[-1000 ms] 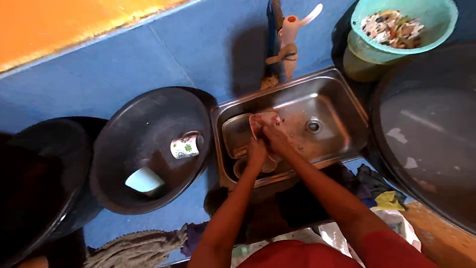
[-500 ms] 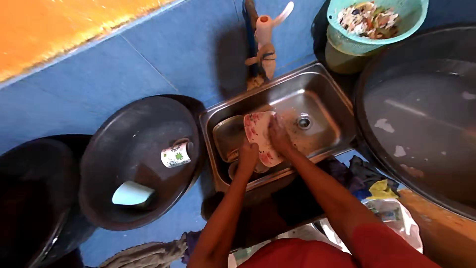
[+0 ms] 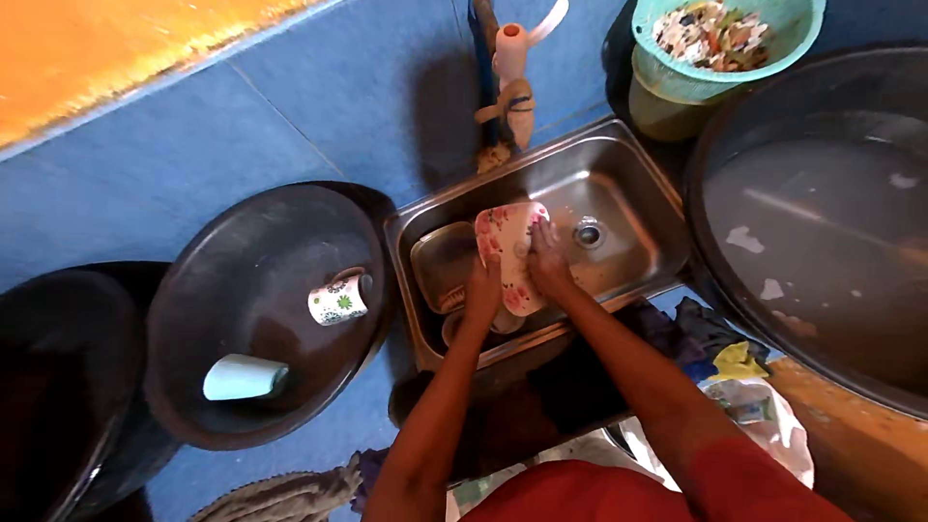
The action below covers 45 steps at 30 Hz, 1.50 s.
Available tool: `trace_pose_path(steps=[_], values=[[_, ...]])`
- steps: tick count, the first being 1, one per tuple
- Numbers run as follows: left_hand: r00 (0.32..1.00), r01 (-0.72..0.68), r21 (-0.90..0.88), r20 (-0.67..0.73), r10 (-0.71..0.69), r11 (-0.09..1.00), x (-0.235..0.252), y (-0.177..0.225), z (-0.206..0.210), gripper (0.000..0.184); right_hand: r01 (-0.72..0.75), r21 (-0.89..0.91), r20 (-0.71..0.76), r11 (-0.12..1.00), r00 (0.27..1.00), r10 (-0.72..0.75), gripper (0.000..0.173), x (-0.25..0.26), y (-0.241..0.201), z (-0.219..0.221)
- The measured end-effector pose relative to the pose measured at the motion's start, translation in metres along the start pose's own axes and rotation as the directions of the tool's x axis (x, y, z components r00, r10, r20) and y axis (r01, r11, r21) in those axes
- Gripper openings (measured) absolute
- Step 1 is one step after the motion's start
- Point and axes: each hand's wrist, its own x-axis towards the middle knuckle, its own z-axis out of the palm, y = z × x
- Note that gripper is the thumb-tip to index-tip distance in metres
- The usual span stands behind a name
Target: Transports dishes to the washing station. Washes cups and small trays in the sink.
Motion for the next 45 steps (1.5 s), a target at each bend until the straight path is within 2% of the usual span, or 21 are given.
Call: trace_pose_path(steps=[4,6,8,9,11,13,15,17,19,21,22,24,26,28,30,33,37,38,40,42,45], values=[[1.0,-0.008,-0.009,-0.009,0.008,1.0,0.009,-0.011,0.01,0.057,0.182,0.21,0.005,0.961,0.982,-0.187,0.052,-0.02,-0.046,0.012],[0.997,0.029,-0.034,-0.071,-0.032,0.999,0.016,-0.014,0.004,0.06,0.197,0.265,0.136,0.944,0.961,-0.239,0.052,-0.041,-0.054,0.011],[0.989,0.045,-0.042,-0.136,-0.05,0.998,0.02,-0.02,-0.004,0.06,0.173,0.144,0.25,0.974,0.946,-0.205,0.051,-0.054,-0.04,0.007],[0.988,0.033,-0.061,-0.147,-0.041,0.998,0.021,-0.023,-0.006,0.058,0.148,0.052,0.246,0.988,0.957,-0.156,0.051,-0.054,-0.025,0.006],[0.995,0.005,-0.13,-0.102,-0.019,0.991,0.016,-0.023,-0.008,0.056,0.022,-0.07,0.142,0.997,0.99,-0.012,0.054,-0.038,0.007,0.002],[1.0,0.001,-0.179,-0.006,-0.002,0.984,0.008,-0.02,-0.004,0.054,-0.104,-0.124,0.003,0.987,0.994,0.105,0.057,-0.014,0.019,-0.008],[0.996,0.017,-0.178,0.094,0.0,0.984,-0.002,-0.009,0.003,0.05,-0.158,-0.135,-0.131,0.978,0.981,0.141,0.057,0.011,0.012,-0.012],[0.987,0.033,-0.162,0.163,-0.006,0.986,-0.01,0.0,0.009,0.05,-0.161,-0.109,-0.115,0.981,0.982,0.149,0.06,0.027,-0.009,-0.011],[0.988,0.027,-0.143,0.157,-0.004,0.989,-0.01,0.001,0.01,0.049,-0.015,-0.031,-0.036,0.999,0.999,0.014,0.063,0.026,-0.031,-0.005],[0.994,0.021,-0.158,0.109,-0.004,0.987,-0.003,-0.005,0.007,0.052,0.189,0.088,0.023,0.978,0.981,-0.192,0.059,0.012,-0.047,0.001],[0.997,0.017,-0.184,0.073,-0.004,0.983,0.001,-0.01,0.003,0.054,0.232,0.144,0.086,0.962,0.965,-0.246,0.057,0.002,-0.053,0.002],[1.0,0.025,-0.211,-0.01,-0.027,0.977,0.007,-0.018,-0.009,0.057,0.283,0.224,0.213,0.933,0.92,-0.33,0.053,-0.02,-0.058,0.005],[0.997,0.029,-0.162,-0.061,-0.039,0.986,0.011,-0.022,-0.026,0.061,0.294,0.254,0.345,0.921,0.863,-0.37,0.05,-0.041,-0.054,-0.002],[0.996,0.042,-0.112,-0.071,-0.05,0.993,0.01,-0.017,-0.036,0.06,0.306,0.222,0.39,0.926,0.842,-0.372,0.052,-0.052,-0.045,-0.013],[0.993,0.068,-0.119,-0.086,-0.078,0.991,0.01,-0.01,-0.035,0.055,0.297,0.187,0.366,0.936,0.864,-0.347,0.054,-0.058,-0.042,-0.017],[0.992,0.086,-0.125,-0.085,-0.097,0.988,0.007,-0.005,-0.03,0.051,0.197,0.182,0.332,0.963,0.91,-0.248,0.051,-0.053,-0.035,-0.016],[0.994,0.102,-0.176,-0.023,-0.108,0.979,-0.01,-0.005,-0.025,0.047,-0.084,-0.067,0.198,0.994,0.976,0.095,0.055,-0.025,-0.006,-0.024],[0.995,0.097,-0.179,0.015,-0.096,0.979,-0.017,-0.005,-0.022,0.048,-0.14,-0.12,0.137,0.983,0.978,0.156,0.056,-0.014,-0.002,-0.024],[0.994,0.073,-0.185,0.093,-0.056,0.98,-0.028,-0.008,-0.013,0.047,-0.167,-0.138,0.087,0.976,0.98,0.18,0.057,0.006,-0.007,-0.023],[0.99,0.053,-0.186,0.137,-0.028,0.981,-0.031,-0.009,-0.005,0.045,-0.075,-0.063,0.101,0.995,0.992,0.081,0.059,0.019,-0.024,-0.017],[0.988,0.043,-0.152,0.155,-0.019,0.988,-0.028,-0.013,-0.007,0.047,0.226,0.133,0.097,0.965,0.966,-0.24,0.052,0.005,-0.065,-0.008]])
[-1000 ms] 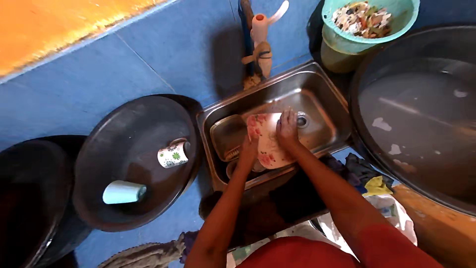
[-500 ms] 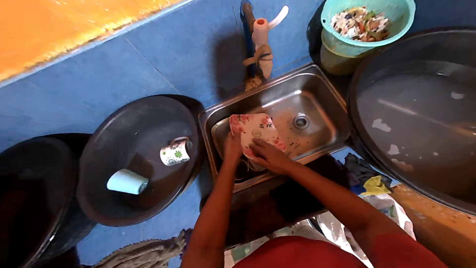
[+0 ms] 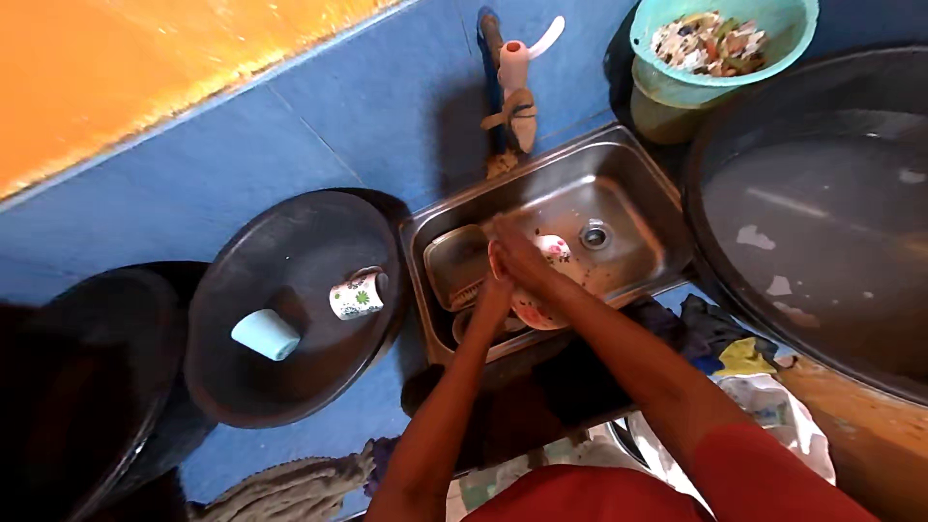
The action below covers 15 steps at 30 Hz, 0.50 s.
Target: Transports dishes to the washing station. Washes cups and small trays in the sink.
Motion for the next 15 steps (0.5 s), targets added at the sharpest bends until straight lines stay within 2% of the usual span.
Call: trace_pose_path(steps=[2,3,6,7,11,12,15], values=[[1.0,-0.024,-0.011,0.005,0.024,1.0,-0.003,-0.001,-0.006,0.049,0.123,0.091,0.052,0.988,0.99,-0.128,0.052,0.005,-0.005,0.001],[0.999,-0.034,-0.029,0.0,0.034,0.999,-0.006,-0.003,-0.008,0.048,0.116,0.061,0.054,0.991,0.991,-0.12,0.051,0.008,0.002,0.001],[1.0,-0.015,-0.007,-0.026,0.015,1.0,-0.011,-0.005,-0.012,0.049,-0.121,-0.104,0.008,0.987,0.992,0.122,0.054,0.017,0.022,0.002],[0.999,-0.023,0.021,-0.028,0.024,1.0,-0.011,-0.005,-0.012,0.049,-0.134,-0.11,-0.023,0.985,0.991,0.133,0.056,0.016,0.021,0.009],[0.998,-0.061,0.092,-0.018,0.063,0.994,-0.006,-0.005,-0.013,0.046,0.12,0.041,-0.088,0.992,0.989,-0.116,0.053,-0.001,-0.002,0.022],[0.998,-0.054,0.086,-0.028,0.057,0.995,-0.009,-0.005,-0.013,0.046,0.088,0.006,-0.087,0.996,0.992,-0.088,0.053,-0.003,0.002,0.019],[0.996,-0.061,0.063,-0.061,0.065,0.996,-0.012,-0.002,-0.012,0.044,-0.185,-0.106,-0.122,0.977,0.977,0.172,0.06,-0.001,0.014,0.014]])
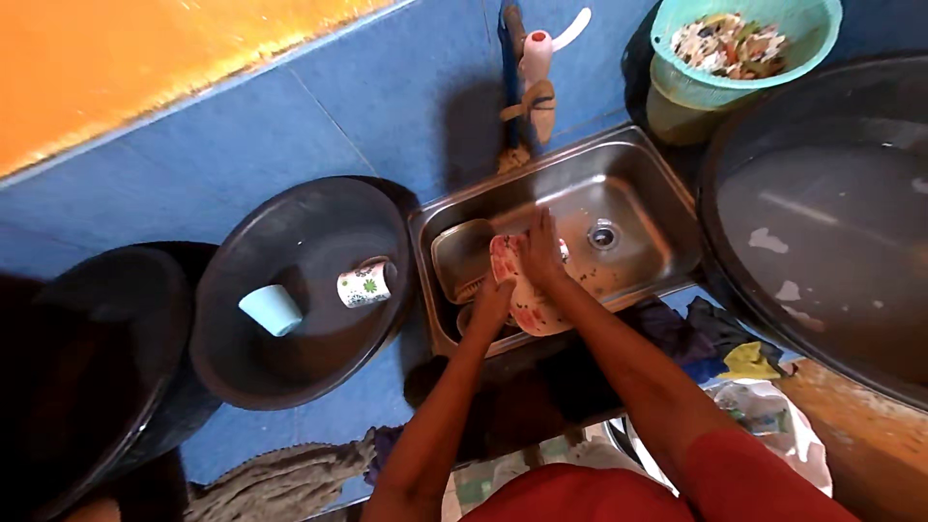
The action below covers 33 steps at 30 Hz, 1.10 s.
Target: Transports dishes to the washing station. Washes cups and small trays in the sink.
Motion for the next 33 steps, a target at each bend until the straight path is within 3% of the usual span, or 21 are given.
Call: trace_pose_path(steps=[1,5,7,10,12,15,18,20,22,23,25,28,30,32,33], values=[[1.0,-0.008,0.001,-0.019,0.008,1.0,0.003,0.001,0.0,0.046,0.005,0.022,0.015,1.0,1.0,-0.005,0.06,-0.004,-0.004,0.001],[0.989,-0.003,0.019,-0.15,0.006,1.0,0.022,-0.01,-0.014,0.054,0.236,0.196,0.217,0.952,0.936,-0.276,0.058,-0.044,-0.013,0.008],[0.982,0.009,0.014,-0.188,-0.006,1.0,0.021,-0.007,-0.022,0.052,0.186,0.095,0.266,0.978,0.942,-0.205,0.056,-0.046,0.007,-0.002],[0.987,-0.003,0.002,-0.158,0.003,1.0,0.019,-0.004,-0.017,0.051,0.024,-0.022,0.203,0.999,0.979,-0.019,0.052,-0.034,0.025,-0.014],[0.982,-0.008,0.008,-0.186,0.009,1.0,0.029,0.001,-0.014,0.051,0.151,0.08,0.187,0.985,0.969,-0.164,0.049,-0.041,0.013,-0.014],[0.975,0.04,-0.017,-0.22,-0.043,0.999,0.039,0.023,-0.022,0.048,0.322,0.243,0.241,0.915,0.894,-0.379,0.051,-0.059,-0.016,-0.026],[0.986,0.084,-0.205,-0.125,-0.111,0.975,0.036,0.049,-0.026,0.055,0.46,0.182,-0.014,0.869,0.885,-0.465,0.04,-0.054,-0.018,-0.036],[0.996,0.068,-0.351,-0.031,-0.085,0.934,0.034,0.059,-0.022,0.067,0.333,0.27,-0.183,0.903,0.939,-0.291,0.039,-0.048,-0.023,-0.051],[0.999,0.026,-0.283,-0.034,-0.038,0.959,0.039,0.052,-0.022,0.068,0.039,0.45,-0.249,0.892,0.965,0.083,0.04,-0.04,-0.031,-0.073],[0.998,0.006,-0.219,-0.058,-0.019,0.976,0.042,0.044,-0.023,0.065,-0.041,0.521,-0.291,0.852,0.931,0.223,0.04,-0.033,-0.029,-0.081],[0.993,0.067,-0.156,-0.081,-0.081,0.985,0.047,0.028,-0.023,0.065,-0.031,0.707,-0.349,0.707,0.854,0.386,0.036,-0.02,-0.006,-0.08],[0.969,0.226,-0.325,-0.02,-0.245,0.918,0.051,0.011,-0.014,0.062,0.05,0.933,-0.246,0.357,0.814,0.527,0.048,-0.014,0.021,-0.067],[0.966,0.252,-0.575,0.107,-0.234,0.779,0.048,0.01,-0.008,0.049,0.127,0.983,-0.178,0.131,0.83,0.529,0.056,-0.017,0.033,-0.049],[0.98,0.193,-0.733,0.117,-0.159,0.652,0.045,0.015,-0.006,0.038,0.08,0.995,-0.1,0.062,0.88,0.464,0.063,-0.024,0.044,-0.031],[0.99,0.138,-0.747,0.078,-0.119,0.651,0.044,0.02,-0.01,0.038,-0.071,0.99,0.003,0.121,0.874,0.486,0.068,-0.03,0.044,-0.025]])
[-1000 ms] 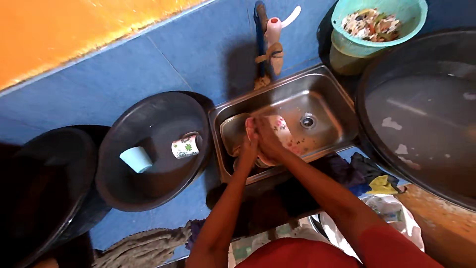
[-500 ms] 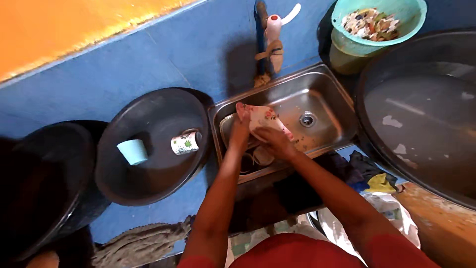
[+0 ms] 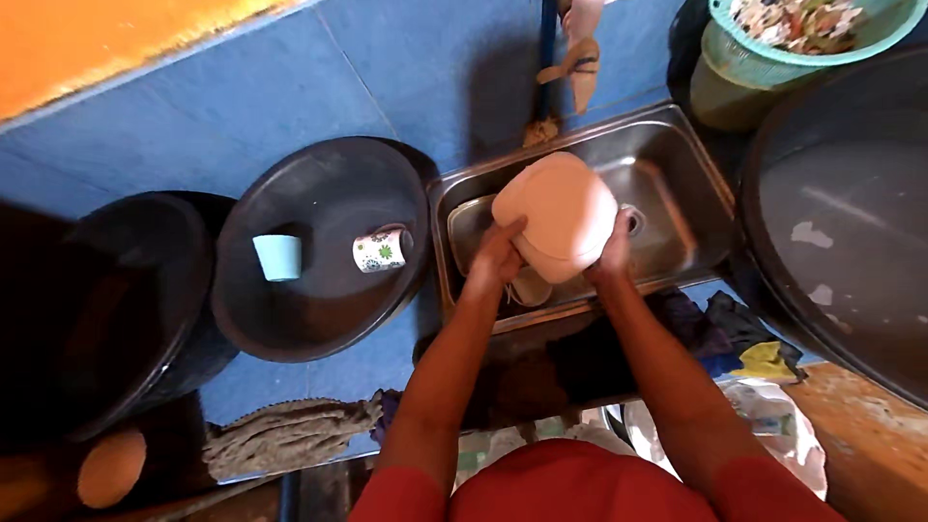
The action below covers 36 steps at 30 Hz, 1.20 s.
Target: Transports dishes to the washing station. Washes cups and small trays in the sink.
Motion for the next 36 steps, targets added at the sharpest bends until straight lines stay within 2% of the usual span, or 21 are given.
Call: trace_pose_path(steps=[1,2,3,4,6,8,10,12,14,16,18,19,21,23,25,26,28,30,31,33,36], values=[[0.998,-0.06,0.044,-0.011,0.061,0.997,-0.002,0.008,-0.001,0.04,-0.139,-0.2,-0.064,0.97,0.99,0.129,0.073,-0.007,0.005,0.0],[0.992,-0.118,0.125,-0.018,0.122,0.985,-0.003,0.017,-0.005,0.041,-0.261,-0.426,-0.104,0.866,0.965,0.24,0.078,-0.012,0.011,0.002],[0.983,-0.177,0.239,-0.013,0.185,0.955,-0.005,0.027,-0.009,0.042,-0.302,-0.613,-0.04,0.73,0.935,0.352,0.078,-0.015,0.016,0.002],[0.97,-0.23,0.365,0.01,0.244,0.902,-0.007,0.036,-0.014,0.043,-0.258,-0.752,0.047,0.606,0.897,0.44,0.067,-0.015,0.022,0.002],[0.942,-0.306,0.577,0.07,0.327,0.757,-0.01,0.045,-0.026,0.048,-0.025,-0.915,0.196,0.402,0.845,0.498,0.044,-0.009,0.048,0.001],[0.925,-0.328,0.652,0.076,0.371,0.684,-0.01,0.048,-0.036,0.048,0.294,-0.937,0.349,0.188,0.753,0.558,0.044,-0.01,0.067,0.006],[0.924,-0.341,0.599,0.07,0.377,0.724,-0.013,0.046,-0.04,0.048,0.514,-0.858,0.399,0.019,0.642,0.655,0.047,-0.02,0.069,0.018],[0.925,-0.355,0.513,0.075,0.372,0.781,-0.016,0.044,-0.043,0.049,0.603,-0.796,0.42,-0.048,0.608,0.674,0.046,-0.025,0.07,0.025],[0.926,-0.361,0.469,0.077,0.371,0.806,-0.017,0.041,-0.048,0.048,0.58,-0.815,0.427,-0.019,0.622,0.656,0.038,-0.026,0.066,0.028],[0.927,-0.358,0.449,0.066,0.369,0.818,-0.018,0.04,-0.054,0.047,0.383,-0.922,0.341,0.062,0.724,0.599,0.033,-0.025,0.057,0.032],[0.931,-0.347,0.429,0.051,0.361,0.834,-0.018,0.038,-0.06,0.046,0.251,-0.941,0.327,0.228,0.852,0.409,0.033,-0.036,0.033,0.049],[0.936,-0.334,0.422,0.041,0.35,0.843,-0.017,0.034,-0.061,0.046,0.268,-0.906,0.362,0.327,0.89,0.276,0.035,-0.046,0.02,0.06],[0.944,-0.311,0.428,0.035,0.328,0.849,-0.018,0.022,-0.059,0.044,0.438,-0.764,0.49,0.474,0.872,-0.015,0.039,-0.063,0.009,0.081],[0.949,-0.297,0.464,0.045,0.312,0.834,-0.023,0.008,-0.047,0.041,0.65,-0.566,0.636,0.506,0.736,-0.233,0.036,-0.062,0.016,0.102],[0.965,-0.242,0.461,0.02,0.262,0.854,-0.037,0.002,-0.03,0.036,0.753,-0.481,0.741,0.448,0.622,-0.251,0.031,-0.045,0.018,0.116],[0.974,-0.21,0.419,0.015,0.224,0.883,-0.04,0.0,-0.025,0.036,0.763,-0.491,0.756,0.421,0.613,-0.229,0.031,-0.031,0.014,0.119],[0.983,-0.179,0.344,0.029,0.181,0.922,-0.049,-0.001,-0.021,0.038,0.649,-0.646,0.66,0.402,0.739,-0.132,0.035,-0.001,-0.005,0.118],[0.979,-0.202,0.285,0.026,0.204,0.937,-0.057,0.0,-0.021,0.036,0.392,-0.831,0.405,0.394,0.913,-0.053,0.042,0.024,-0.018,0.109],[0.973,-0.225,0.258,0.015,0.229,0.94,-0.058,0.0,-0.021,0.035,0.28,-0.873,0.29,0.399,0.956,-0.036,0.046,0.03,-0.017,0.102],[0.959,-0.268,0.216,-0.028,0.281,0.939,-0.054,0.002,-0.022,0.032,0.225,-0.883,0.225,0.412,0.973,-0.051,0.048,0.017,-0.005,0.093],[0.925,-0.336,0.173,-0.126,0.359,0.926,-0.032,0.0,-0.025,0.032,0.449,-0.803,0.441,0.391,0.89,-0.116,0.048,-0.053,0.027,0.094]])
